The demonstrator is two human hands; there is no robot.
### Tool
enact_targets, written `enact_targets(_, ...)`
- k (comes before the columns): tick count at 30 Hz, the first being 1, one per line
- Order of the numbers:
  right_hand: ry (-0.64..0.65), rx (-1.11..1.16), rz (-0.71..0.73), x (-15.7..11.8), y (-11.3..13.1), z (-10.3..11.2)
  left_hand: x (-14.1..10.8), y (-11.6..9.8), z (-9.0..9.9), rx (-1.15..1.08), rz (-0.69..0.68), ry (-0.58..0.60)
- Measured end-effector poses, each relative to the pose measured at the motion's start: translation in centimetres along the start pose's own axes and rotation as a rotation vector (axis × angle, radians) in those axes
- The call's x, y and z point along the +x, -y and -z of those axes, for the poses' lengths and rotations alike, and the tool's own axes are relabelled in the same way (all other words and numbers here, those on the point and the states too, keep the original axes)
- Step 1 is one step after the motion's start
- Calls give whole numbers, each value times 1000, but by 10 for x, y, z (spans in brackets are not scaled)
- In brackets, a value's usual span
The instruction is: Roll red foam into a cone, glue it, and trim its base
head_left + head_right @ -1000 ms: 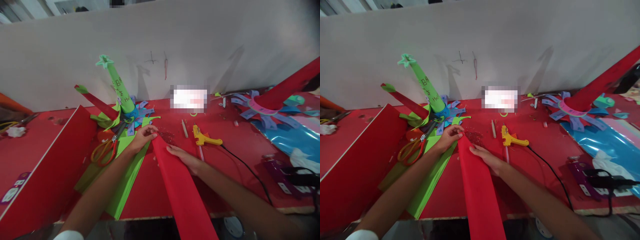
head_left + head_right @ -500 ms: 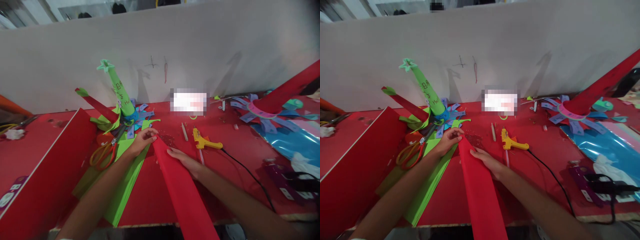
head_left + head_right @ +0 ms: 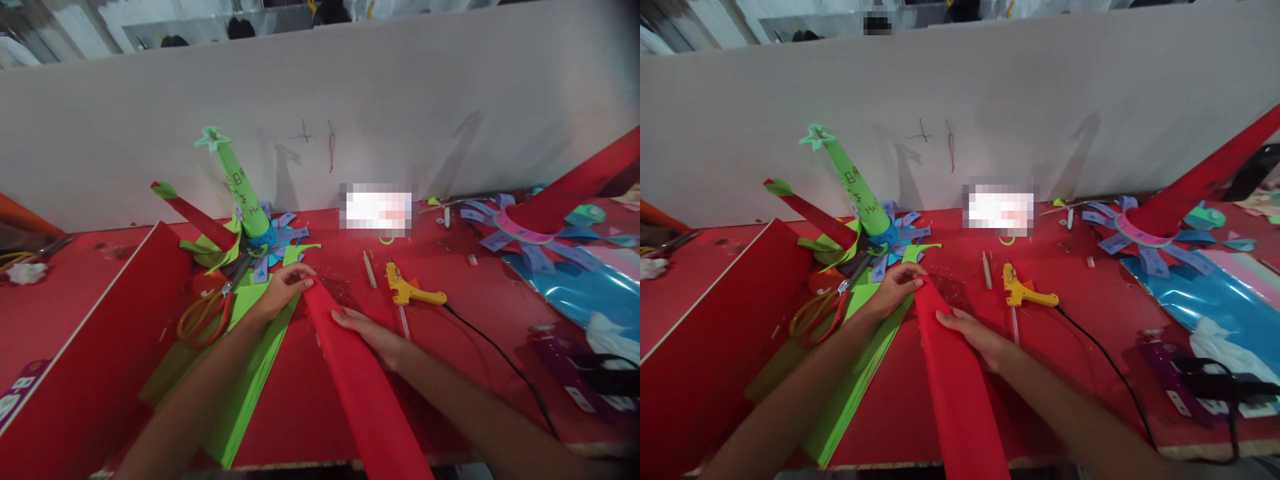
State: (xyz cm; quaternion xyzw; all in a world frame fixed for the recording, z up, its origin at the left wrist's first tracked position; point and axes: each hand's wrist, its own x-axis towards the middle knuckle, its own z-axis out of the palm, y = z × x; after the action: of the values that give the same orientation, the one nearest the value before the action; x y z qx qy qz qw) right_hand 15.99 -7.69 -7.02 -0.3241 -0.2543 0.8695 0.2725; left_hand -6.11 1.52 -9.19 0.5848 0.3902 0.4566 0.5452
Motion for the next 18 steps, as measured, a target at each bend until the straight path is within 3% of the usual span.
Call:
enact_targets(13,102,-11,53,3,10,9,-3,1,8,-102,60,203)
enact_targets(18,128,-25,43,5,8,13,-2,3,7,-113,80,192)
